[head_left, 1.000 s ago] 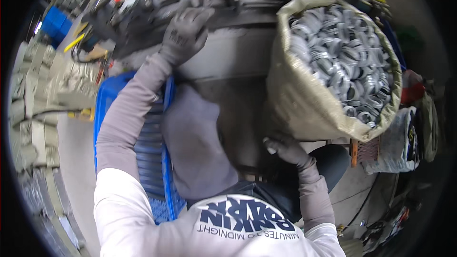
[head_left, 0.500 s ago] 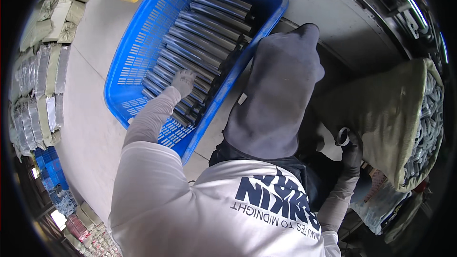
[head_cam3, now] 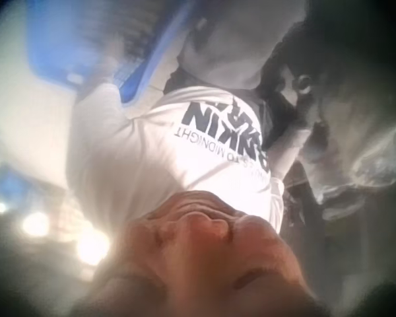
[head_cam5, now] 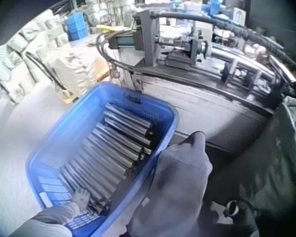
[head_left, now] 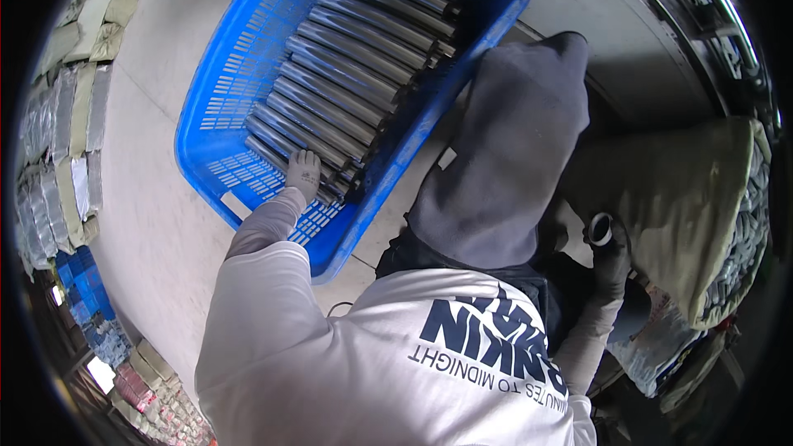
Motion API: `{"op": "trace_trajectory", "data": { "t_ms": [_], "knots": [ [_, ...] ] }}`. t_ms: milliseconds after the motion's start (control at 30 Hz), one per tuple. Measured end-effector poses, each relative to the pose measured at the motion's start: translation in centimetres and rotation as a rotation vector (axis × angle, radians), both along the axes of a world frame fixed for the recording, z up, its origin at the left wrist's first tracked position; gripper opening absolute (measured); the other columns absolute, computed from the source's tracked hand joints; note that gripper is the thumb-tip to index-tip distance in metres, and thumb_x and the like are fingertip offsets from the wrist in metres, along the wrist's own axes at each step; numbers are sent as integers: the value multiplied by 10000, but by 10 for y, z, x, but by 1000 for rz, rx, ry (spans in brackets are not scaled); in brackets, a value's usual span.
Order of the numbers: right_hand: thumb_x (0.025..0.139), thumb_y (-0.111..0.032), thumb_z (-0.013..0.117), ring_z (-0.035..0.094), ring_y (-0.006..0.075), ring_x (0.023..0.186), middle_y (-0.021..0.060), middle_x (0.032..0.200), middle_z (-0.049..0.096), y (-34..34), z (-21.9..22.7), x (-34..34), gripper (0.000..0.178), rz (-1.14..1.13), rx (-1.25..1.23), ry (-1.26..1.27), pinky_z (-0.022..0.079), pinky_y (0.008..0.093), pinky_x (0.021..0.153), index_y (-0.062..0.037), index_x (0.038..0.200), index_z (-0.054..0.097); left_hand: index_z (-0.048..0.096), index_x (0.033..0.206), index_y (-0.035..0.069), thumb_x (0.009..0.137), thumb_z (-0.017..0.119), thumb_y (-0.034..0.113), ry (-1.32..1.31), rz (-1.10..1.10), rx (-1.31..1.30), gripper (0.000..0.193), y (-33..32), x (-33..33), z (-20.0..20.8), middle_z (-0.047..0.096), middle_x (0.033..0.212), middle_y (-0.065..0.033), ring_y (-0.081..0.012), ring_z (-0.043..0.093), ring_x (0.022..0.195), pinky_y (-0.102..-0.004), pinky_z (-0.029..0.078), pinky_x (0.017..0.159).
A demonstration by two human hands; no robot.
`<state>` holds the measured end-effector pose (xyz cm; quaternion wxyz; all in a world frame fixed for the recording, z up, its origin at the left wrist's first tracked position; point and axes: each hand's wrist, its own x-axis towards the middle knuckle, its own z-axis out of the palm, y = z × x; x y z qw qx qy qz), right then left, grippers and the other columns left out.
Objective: The person assembles metal pipes with circular metal caps using a machine press.
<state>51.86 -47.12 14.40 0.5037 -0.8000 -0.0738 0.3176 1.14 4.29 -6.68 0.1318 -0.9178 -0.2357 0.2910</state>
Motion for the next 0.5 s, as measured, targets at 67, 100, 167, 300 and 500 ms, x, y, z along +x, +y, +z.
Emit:
{"op": "trace_trajectory", "data": {
  "t_ms": [67,100,167,300,500],
  "knots": [
    [1115,-390,487,699,219,841,110,993,717,12,7,-1,440,13,81,-42,582,372,788,7,1139,674,635,1302,130,840,797,376,14,-31,-32,549,4,15,2,619,1281,-99,-289,561,1260,-504,366,1154],
    [1104,-407,490,695,222,828,110,999,717,17,14,0,450,33,158,-88,589,376,774,4,1128,671,667,1280,140,775,857,455,77,-27,-63,626,5,23,1,625,1280,-109,-300,560,1260,-517,370,1149],
    [1086,-419,485,684,227,802,119,1000,716,31,30,0,471,-204,364,297,602,365,729,10,1122,676,719,1274,126,768,857,496,35,-13,-266,642,5,26,15,616,1358,-163,-343,530,1344,-556,323,1209],
    [1096,-381,467,757,281,959,212,1192,745,39,31,16,529,-261,752,556,646,357,745,33,1390,615,680,1305,83,778,835,316,-174,-68,-492,597,-4,20,48,639,1313,-198,-392,591,1279,-535,446,1108],
    [1125,-330,432,771,290,954,231,1227,741,23,22,9,526,-232,1071,567,652,372,775,17,1507,529,661,880,33,797,810,160,-716,101,-650,213,-7,218,197,680,798,-112,-347,688,789,-459,543,776]
  ]
}}
